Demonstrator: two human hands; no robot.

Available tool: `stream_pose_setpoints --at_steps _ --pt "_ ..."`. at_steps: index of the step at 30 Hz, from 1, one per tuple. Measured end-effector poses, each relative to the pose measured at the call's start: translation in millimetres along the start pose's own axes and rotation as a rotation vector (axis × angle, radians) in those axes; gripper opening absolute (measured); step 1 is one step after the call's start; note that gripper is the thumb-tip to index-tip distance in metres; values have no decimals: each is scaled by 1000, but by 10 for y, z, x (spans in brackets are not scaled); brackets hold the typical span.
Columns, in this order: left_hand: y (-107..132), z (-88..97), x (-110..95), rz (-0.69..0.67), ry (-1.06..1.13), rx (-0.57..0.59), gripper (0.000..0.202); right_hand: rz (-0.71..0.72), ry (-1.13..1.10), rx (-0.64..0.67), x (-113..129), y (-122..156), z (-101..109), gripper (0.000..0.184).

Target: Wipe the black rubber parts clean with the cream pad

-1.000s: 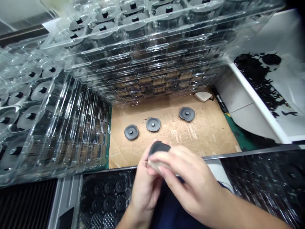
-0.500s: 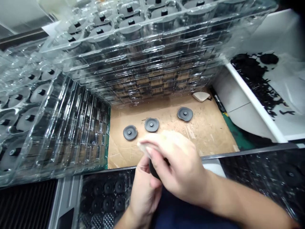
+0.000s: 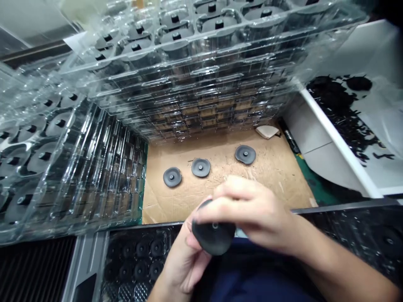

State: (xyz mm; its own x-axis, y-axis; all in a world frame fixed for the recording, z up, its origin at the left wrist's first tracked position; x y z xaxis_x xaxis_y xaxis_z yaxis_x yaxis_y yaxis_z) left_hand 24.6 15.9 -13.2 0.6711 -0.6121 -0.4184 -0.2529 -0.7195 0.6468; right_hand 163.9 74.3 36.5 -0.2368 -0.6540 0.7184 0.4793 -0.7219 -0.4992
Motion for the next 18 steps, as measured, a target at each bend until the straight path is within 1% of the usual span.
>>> stream_pose_setpoints --at_steps 2,3,4,6,8,10,11,13,14,15,16,17,18 --pt "27 3 -31 18 42 49 57 -211 32 -105 -183 109 -11 24" --pt "38 12 -45 24 61 58 57 -328 69 -157 -262 209 -31 23" --pt "44 21 -57 30 78 64 57 -437 93 -181 -326 332 -68 23" --pt "45 34 -74 37 90 71 56 -590 83 -138 -412 607 -192 25" --pt "32 34 -85 53 95 84 53 -660 58 -65 -459 858 -330 28" --pt "15 27 -91 72 97 98 52 -687 60 -47 -490 1024 -399 25" --pt "9 23 -92 78 95 107 53 -700 71 -59 -496 1062 -389 24" --pt "1 16 -81 77 82 132 53 -734 96 -102 -461 1038 -279 22" --pt "1 14 -69 71 75 146 53 -746 109 -138 -410 978 -189 21" --pt "2 11 -52 66 69 164 54 -728 120 -178 -333 888 -91 21" --pt "3 6 -32 62 63 183 56 -678 130 -212 -235 775 2 22" --pt "3 2 -10 63 53 186 56 -563 142 -244 -120 646 80 23" --pt "2 -1 14 70 37 172 55 -383 143 -235 4 512 126 26"
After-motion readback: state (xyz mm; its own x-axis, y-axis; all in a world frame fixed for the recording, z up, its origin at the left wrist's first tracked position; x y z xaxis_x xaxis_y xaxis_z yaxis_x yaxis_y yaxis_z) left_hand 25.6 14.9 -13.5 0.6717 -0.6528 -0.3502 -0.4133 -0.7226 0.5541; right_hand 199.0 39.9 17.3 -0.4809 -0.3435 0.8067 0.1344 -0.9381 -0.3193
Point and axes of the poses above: each hand's wrist, its own y-axis away from the middle knuckle, its own z-axis out of the back of the hand, x = y × z, the point moved 2 cm from there along -y, towards the middle knuckle, and after that the axes turned 5 degrees about -x, right-handed, at the moved point
